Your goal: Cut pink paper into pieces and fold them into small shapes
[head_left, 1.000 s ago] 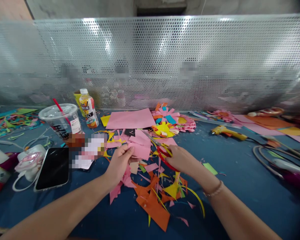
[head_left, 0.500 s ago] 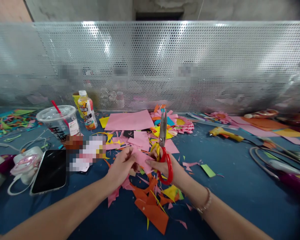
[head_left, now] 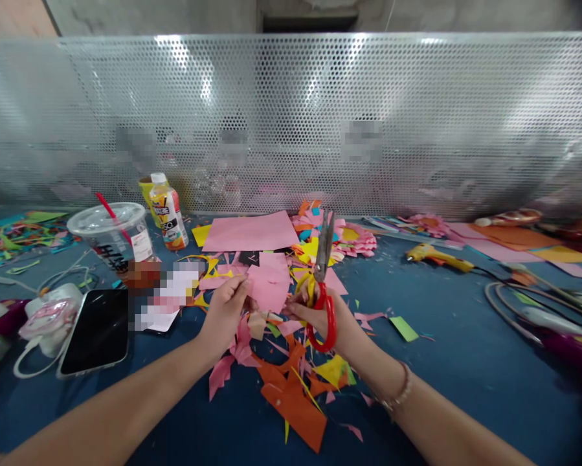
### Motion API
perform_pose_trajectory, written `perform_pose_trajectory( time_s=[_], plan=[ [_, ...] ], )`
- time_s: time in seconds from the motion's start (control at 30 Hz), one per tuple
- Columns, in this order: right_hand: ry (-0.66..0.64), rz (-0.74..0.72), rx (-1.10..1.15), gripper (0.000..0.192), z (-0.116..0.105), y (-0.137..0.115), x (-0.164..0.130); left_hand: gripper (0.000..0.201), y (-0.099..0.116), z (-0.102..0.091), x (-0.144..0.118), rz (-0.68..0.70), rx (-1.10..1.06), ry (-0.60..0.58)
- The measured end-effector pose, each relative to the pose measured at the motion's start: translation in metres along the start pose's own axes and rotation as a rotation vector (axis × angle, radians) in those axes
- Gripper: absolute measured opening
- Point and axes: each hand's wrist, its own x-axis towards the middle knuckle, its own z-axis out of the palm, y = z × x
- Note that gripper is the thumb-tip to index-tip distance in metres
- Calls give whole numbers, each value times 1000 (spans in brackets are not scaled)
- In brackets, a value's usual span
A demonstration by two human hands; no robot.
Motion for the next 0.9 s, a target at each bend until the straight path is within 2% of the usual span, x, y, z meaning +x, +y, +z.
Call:
perform_pose_trajectory(
  time_s=[0.2,0.37,0.47,0.63,0.9],
  plan=[
    [26,28,-22,35,1,-3,-4,23,-4,3,0,-53,-155,-11],
    [-63,-17,24,36,2,1,-2,21,9,7,-10,-27,-110,-121],
    [-17,-68,29,42,3,3,2,21,12,8,-13,-46,-83,-172],
    [50,-102,-17,44,5,-3,1,26,5,7,-9,-110,-56,-160],
    [27,-76,-14,39,3,-3,0,25,3,5,-9,-128,-184,-146]
  ],
)
